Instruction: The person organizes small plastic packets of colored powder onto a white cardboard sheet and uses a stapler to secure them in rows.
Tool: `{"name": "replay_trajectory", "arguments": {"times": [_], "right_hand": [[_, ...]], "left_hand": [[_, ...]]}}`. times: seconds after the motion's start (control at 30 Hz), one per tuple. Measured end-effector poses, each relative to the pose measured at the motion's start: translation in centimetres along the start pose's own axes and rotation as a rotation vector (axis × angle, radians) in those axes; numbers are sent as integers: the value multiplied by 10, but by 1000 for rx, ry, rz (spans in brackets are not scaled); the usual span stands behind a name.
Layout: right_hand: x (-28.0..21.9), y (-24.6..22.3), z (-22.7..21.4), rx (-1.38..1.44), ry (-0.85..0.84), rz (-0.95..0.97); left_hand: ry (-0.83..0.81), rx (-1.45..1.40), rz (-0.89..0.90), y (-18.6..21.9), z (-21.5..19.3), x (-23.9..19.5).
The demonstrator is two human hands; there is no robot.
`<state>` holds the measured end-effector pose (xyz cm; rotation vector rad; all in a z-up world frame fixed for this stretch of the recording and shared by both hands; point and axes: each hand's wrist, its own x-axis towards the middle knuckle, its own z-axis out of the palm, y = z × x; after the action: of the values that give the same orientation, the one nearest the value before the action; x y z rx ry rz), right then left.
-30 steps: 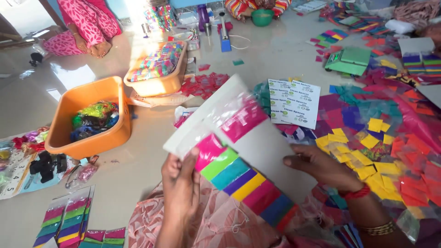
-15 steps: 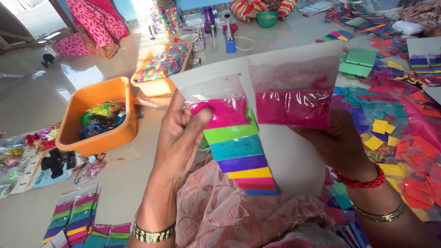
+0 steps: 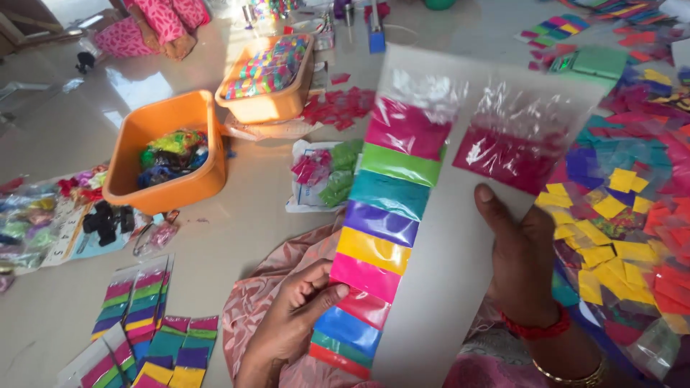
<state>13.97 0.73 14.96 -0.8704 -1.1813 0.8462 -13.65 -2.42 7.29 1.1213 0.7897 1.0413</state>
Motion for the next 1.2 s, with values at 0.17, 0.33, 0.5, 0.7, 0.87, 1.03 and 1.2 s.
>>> {"name": "replay_trajectory", "arguments": {"times": [0.17,0.33,0.5,0.7,0.87,1.03,1.2], "right_hand": [[-34,101,-27,283,59,371],[-68,172,-59,328,58,755],[-70,179,-74,301,4,836],[-69,183,-89,331,-28,835],[-70,182,-88,321,-35,858],[-70,172,-84,316,-30,849],[-71,172,-87,282,-39,857]], "left_hand": [[57,188,-152,-22,-23,1],[92,196,-441,-84,-58,8],[138,179,-426,-64,-48,2],[-90,-55,-308,-68,-62,-23],[-85,-44,-309,-55,-60,-48],[-98,-37,-299,-54,-59,-53],[-72,153,-225,-52,-51,-58]]}}
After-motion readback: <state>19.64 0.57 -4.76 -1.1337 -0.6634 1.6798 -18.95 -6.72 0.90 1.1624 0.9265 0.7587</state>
